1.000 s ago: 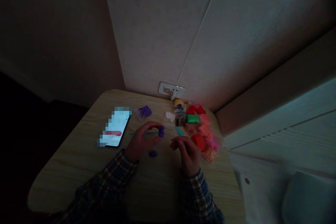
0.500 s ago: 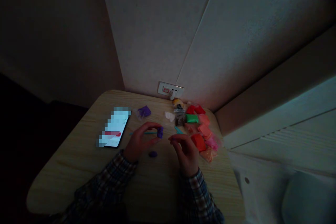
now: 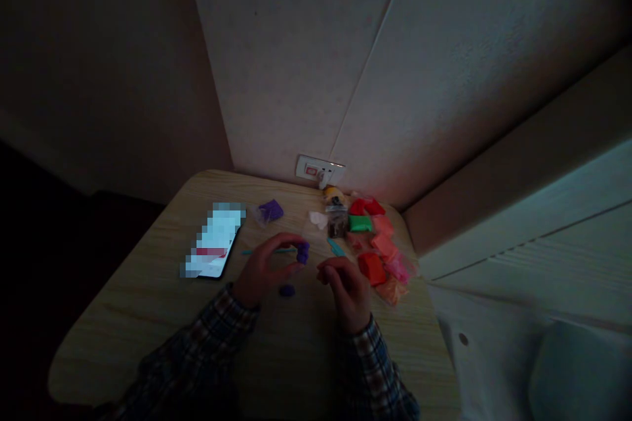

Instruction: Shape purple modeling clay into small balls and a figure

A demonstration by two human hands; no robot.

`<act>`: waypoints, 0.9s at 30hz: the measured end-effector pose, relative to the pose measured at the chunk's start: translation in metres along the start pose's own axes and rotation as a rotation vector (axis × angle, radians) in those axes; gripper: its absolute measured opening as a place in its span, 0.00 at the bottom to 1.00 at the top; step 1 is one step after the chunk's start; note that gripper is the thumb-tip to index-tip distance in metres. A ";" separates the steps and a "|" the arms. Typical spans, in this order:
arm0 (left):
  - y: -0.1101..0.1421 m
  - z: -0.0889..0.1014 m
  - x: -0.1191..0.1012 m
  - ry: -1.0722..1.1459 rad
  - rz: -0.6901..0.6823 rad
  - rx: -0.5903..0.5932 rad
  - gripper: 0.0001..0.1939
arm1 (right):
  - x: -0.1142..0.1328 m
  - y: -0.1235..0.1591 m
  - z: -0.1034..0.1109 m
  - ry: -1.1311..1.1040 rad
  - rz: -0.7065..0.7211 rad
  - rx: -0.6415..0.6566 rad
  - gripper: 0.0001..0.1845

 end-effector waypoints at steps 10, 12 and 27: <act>0.001 -0.002 -0.001 0.039 -0.007 0.013 0.17 | 0.004 -0.001 0.001 0.066 0.047 0.009 0.07; 0.001 -0.001 -0.001 0.042 -0.007 0.012 0.17 | 0.004 -0.001 0.004 0.043 0.045 -0.040 0.03; 0.001 -0.003 -0.006 0.000 -0.006 0.015 0.16 | -0.003 0.002 -0.002 -0.028 0.001 0.003 0.07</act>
Point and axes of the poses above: each hand's wrist, its own y-axis away from the middle knuckle, its own z-axis out of the back of the hand, x = y × z, the point moved 9 cm from there along -y, towards the middle knuckle, and after that the axes turned 7 degrees about z, right-handed, at the moved point
